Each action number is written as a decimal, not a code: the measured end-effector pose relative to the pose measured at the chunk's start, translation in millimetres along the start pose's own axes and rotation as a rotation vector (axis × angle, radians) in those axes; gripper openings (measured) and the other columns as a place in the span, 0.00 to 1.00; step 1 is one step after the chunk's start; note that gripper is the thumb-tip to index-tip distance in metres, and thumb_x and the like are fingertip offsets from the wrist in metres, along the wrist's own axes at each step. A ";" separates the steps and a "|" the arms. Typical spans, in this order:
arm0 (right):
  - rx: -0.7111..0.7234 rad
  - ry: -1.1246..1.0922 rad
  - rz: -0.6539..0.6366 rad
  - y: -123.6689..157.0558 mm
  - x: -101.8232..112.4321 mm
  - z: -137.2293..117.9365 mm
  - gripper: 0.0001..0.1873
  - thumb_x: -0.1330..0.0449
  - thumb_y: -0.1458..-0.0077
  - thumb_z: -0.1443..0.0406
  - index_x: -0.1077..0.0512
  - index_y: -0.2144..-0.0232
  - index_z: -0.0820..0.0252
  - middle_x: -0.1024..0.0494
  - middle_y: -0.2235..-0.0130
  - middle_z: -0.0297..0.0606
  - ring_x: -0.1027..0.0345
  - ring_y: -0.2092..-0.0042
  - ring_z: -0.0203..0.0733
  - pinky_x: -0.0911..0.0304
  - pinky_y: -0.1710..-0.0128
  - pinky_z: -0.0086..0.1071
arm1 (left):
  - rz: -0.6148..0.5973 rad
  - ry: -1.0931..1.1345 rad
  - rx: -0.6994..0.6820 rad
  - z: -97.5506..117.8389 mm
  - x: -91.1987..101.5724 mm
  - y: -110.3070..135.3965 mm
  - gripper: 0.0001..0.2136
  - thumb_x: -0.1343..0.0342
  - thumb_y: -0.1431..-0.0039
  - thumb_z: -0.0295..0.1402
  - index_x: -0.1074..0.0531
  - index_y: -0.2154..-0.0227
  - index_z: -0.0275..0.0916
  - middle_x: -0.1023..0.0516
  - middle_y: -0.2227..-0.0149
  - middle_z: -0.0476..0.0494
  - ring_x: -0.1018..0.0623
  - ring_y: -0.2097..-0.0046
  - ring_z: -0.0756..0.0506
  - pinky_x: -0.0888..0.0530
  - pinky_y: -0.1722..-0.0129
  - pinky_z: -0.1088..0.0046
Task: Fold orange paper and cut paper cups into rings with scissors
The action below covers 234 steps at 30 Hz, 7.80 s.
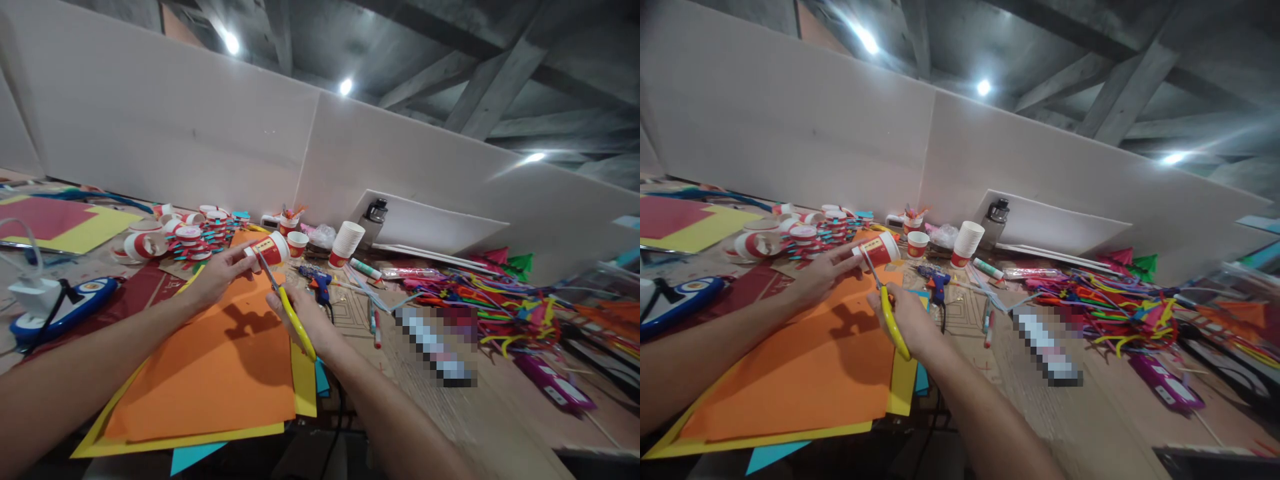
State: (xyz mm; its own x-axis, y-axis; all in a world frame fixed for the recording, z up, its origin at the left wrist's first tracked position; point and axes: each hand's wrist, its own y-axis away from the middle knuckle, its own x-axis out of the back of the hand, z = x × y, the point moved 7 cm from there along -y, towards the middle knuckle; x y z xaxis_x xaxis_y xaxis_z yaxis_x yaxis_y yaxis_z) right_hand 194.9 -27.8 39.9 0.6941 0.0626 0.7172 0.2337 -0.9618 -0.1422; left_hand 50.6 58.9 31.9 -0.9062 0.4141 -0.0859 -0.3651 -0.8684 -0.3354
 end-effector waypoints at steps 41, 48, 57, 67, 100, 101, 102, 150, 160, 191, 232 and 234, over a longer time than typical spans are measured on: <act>-0.038 0.000 0.049 1.9 -1.0 -1.3 0.15 0.48 0.41 0.55 0.41 0.75 0.58 0.37 0.77 0.30 0.46 0.74 0.33 0.53 0.74 0.27 | 0.040 0.192 0.168 -11.3 4.1 -2.9 0.15 0.38 0.48 0.42 0.23 0.66 0.33 0.21 0.67 0.39 0.25 0.67 0.47 0.28 0.69 0.74; -0.032 0.018 0.054 1.2 -1.2 -0.7 0.15 0.49 0.41 0.55 0.40 0.74 0.58 0.35 0.76 0.30 0.45 0.73 0.33 0.52 0.74 0.27 | 0.026 0.053 0.116 -2.9 4.3 -4.1 0.14 0.39 0.46 0.43 0.22 0.66 0.35 0.21 0.65 0.41 0.26 0.67 0.49 0.29 0.66 0.74; -0.082 0.005 0.031 5.3 -0.5 -3.5 0.13 0.47 0.41 0.58 0.38 0.74 0.59 0.36 0.76 0.29 0.45 0.74 0.32 0.53 0.74 0.27 | 0.013 0.063 0.112 -2.7 4.4 -4.7 0.14 0.39 0.47 0.42 0.22 0.69 0.34 0.21 0.67 0.40 0.27 0.68 0.49 0.30 0.68 0.74; -0.067 0.017 0.019 6.1 -3.8 -5.7 0.13 0.48 0.40 0.57 0.37 0.73 0.58 0.35 0.76 0.30 0.43 0.74 0.34 0.52 0.74 0.28 | 0.013 0.263 0.207 -19.6 1.9 -2.1 0.13 0.39 0.45 0.41 0.24 0.69 0.34 0.22 0.67 0.41 0.23 0.65 0.48 0.24 0.65 0.73; -0.067 0.004 0.036 8.4 -2.0 -12.7 0.13 0.49 0.39 0.59 0.41 0.74 0.58 0.37 0.76 0.29 0.47 0.74 0.32 0.55 0.75 0.26 | -0.062 -0.240 -0.005 1.8 3.7 -5.1 0.20 0.44 0.42 0.45 0.28 0.52 0.37 0.24 0.64 0.45 0.26 0.62 0.47 0.28 0.57 0.68; -0.072 0.001 0.035 8.6 -2.3 -12.2 0.13 0.48 0.40 0.59 0.41 0.74 0.58 0.37 0.76 0.29 0.47 0.74 0.32 0.54 0.75 0.26 | -0.058 -0.270 -0.009 3.1 3.6 -4.7 0.21 0.44 0.42 0.45 0.28 0.51 0.37 0.23 0.63 0.45 0.26 0.62 0.47 0.28 0.57 0.69; -0.078 0.001 0.033 8.6 -2.5 -11.7 0.12 0.48 0.40 0.59 0.41 0.74 0.58 0.36 0.76 0.29 0.46 0.74 0.32 0.54 0.75 0.26 | -0.048 -0.304 -0.015 4.6 3.8 -4.4 0.21 0.45 0.42 0.45 0.28 0.50 0.37 0.23 0.63 0.45 0.26 0.62 0.47 0.29 0.57 0.69; -0.063 0.036 0.025 5.3 -3.9 -0.7 0.14 0.52 0.39 0.56 0.39 0.72 0.58 0.35 0.75 0.30 0.44 0.74 0.32 0.51 0.75 0.27 | 0.016 -0.351 -0.068 10.6 8.1 -3.3 0.26 0.43 0.44 0.48 0.27 0.48 0.36 0.22 0.51 0.39 0.24 0.51 0.40 0.31 0.48 0.62; -0.061 0.015 0.045 6.9 -4.3 2.0 0.14 0.52 0.39 0.56 0.39 0.72 0.59 0.35 0.75 0.29 0.45 0.75 0.31 0.52 0.75 0.26 | 0.020 -0.346 -0.067 16.2 4.9 -1.4 0.26 0.44 0.44 0.47 0.28 0.48 0.35 0.22 0.52 0.38 0.24 0.53 0.40 0.30 0.49 0.62; -0.060 -0.008 0.051 3.0 -6.4 5.9 0.15 0.53 0.38 0.55 0.39 0.72 0.58 0.35 0.76 0.29 0.44 0.76 0.32 0.52 0.76 0.27 | -0.004 0.033 0.093 -9.6 2.1 -6.4 0.26 0.42 0.46 0.48 0.27 0.50 0.34 0.22 0.56 0.36 0.22 0.58 0.43 0.25 0.54 0.60; -0.069 0.011 0.057 3.1 -4.1 -2.4 0.13 0.49 0.41 0.58 0.41 0.75 0.58 0.37 0.76 0.29 0.46 0.75 0.32 0.53 0.76 0.26 | 0.082 0.135 0.141 -4.4 3.6 -5.3 0.21 0.37 0.50 0.44 0.25 0.56 0.35 0.22 0.62 0.41 0.23 0.63 0.47 0.25 0.57 0.64; -0.082 0.006 0.065 3.3 -3.3 -3.0 0.13 0.49 0.41 0.59 0.41 0.75 0.58 0.37 0.77 0.29 0.45 0.75 0.32 0.53 0.75 0.26 | 0.091 0.162 0.149 -7.1 2.0 -6.2 0.19 0.36 0.50 0.43 0.24 0.59 0.34 0.22 0.63 0.42 0.23 0.64 0.48 0.25 0.57 0.66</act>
State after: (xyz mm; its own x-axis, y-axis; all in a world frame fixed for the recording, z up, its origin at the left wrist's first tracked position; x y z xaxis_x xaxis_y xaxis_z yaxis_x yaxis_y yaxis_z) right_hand 191.3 -31.9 39.1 0.7018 -0.0022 0.7124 0.1312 -0.9825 -0.1323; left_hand 52.5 67.0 27.1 -0.8951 0.3603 -0.2627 -0.3219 -0.9298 -0.1784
